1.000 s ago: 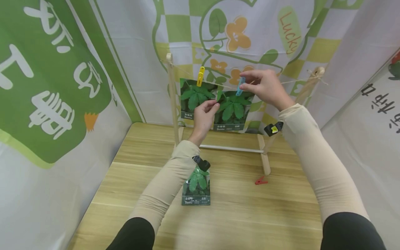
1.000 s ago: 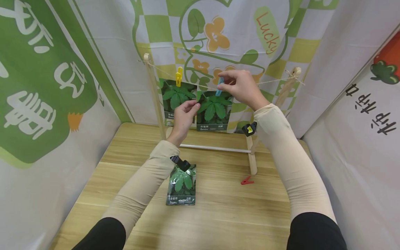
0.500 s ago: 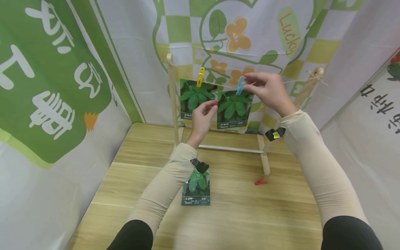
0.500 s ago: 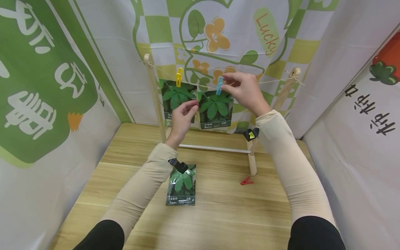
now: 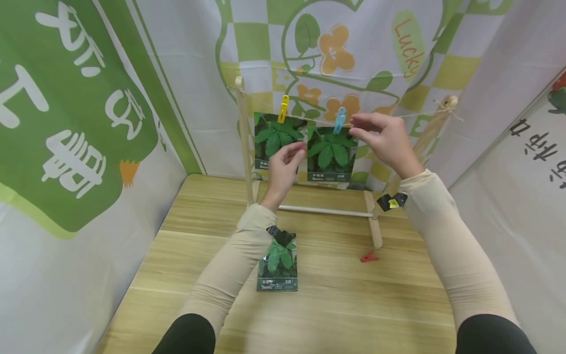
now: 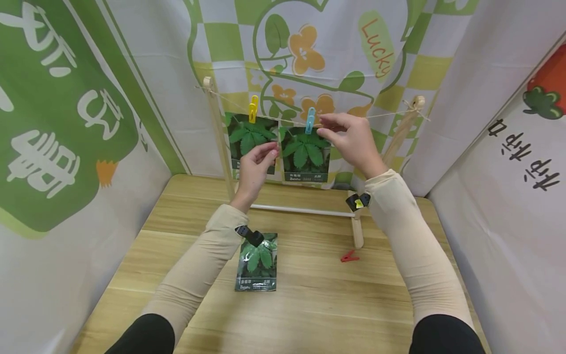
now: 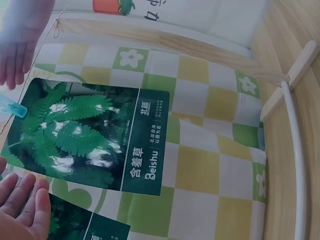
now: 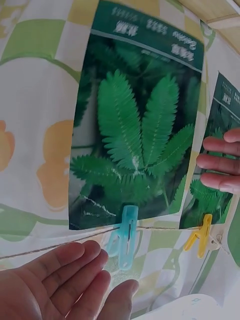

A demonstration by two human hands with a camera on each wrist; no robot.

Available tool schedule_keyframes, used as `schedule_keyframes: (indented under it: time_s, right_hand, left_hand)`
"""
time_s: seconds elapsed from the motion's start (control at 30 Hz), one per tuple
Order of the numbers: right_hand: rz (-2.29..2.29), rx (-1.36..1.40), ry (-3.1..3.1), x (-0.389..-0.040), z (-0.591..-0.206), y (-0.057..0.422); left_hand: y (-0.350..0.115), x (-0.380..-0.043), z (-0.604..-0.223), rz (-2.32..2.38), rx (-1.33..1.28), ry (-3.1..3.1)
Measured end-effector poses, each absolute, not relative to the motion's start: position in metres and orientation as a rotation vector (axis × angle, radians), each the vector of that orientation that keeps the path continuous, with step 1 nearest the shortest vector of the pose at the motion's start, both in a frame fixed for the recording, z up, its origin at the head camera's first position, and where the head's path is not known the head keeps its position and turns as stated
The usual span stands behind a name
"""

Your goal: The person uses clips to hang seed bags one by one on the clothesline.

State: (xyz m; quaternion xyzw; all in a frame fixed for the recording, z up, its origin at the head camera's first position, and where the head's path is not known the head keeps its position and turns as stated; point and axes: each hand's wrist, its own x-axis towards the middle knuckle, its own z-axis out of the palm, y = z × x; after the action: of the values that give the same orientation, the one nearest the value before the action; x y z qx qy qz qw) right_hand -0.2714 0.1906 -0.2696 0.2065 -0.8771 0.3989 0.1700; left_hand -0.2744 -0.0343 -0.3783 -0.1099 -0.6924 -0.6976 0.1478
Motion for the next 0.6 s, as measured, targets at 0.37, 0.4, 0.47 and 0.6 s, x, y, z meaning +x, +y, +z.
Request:
schedule_keyframes:
  time_s: [0.37, 0.4, 0.47, 0.6]
  right_hand:
    - [1.189, 0.605, -2.481, -0.265, -0.288, 0.197]
    - [1.195, 0.608, -2.479, -0.264, -0.289, 0.198]
    - [1.196, 0.613, -2.480, -0.263, -0.293, 0.199]
    - [1.174, 0.620, -2.494, -0.259, -0.297, 0.202]
  left_hand:
    - [-0.041, -0.269, -0.380, -2.020, -0.280, -2.022]
    - [-0.041, -0.268, -0.380, -2.022, -0.286, -2.023]
    - [-0.043, -0.268, -0.381, -2.019, -0.303, -2.037]
    - [-0.045, -0.264, -0.382, -1.959, -0.378, -2.115]
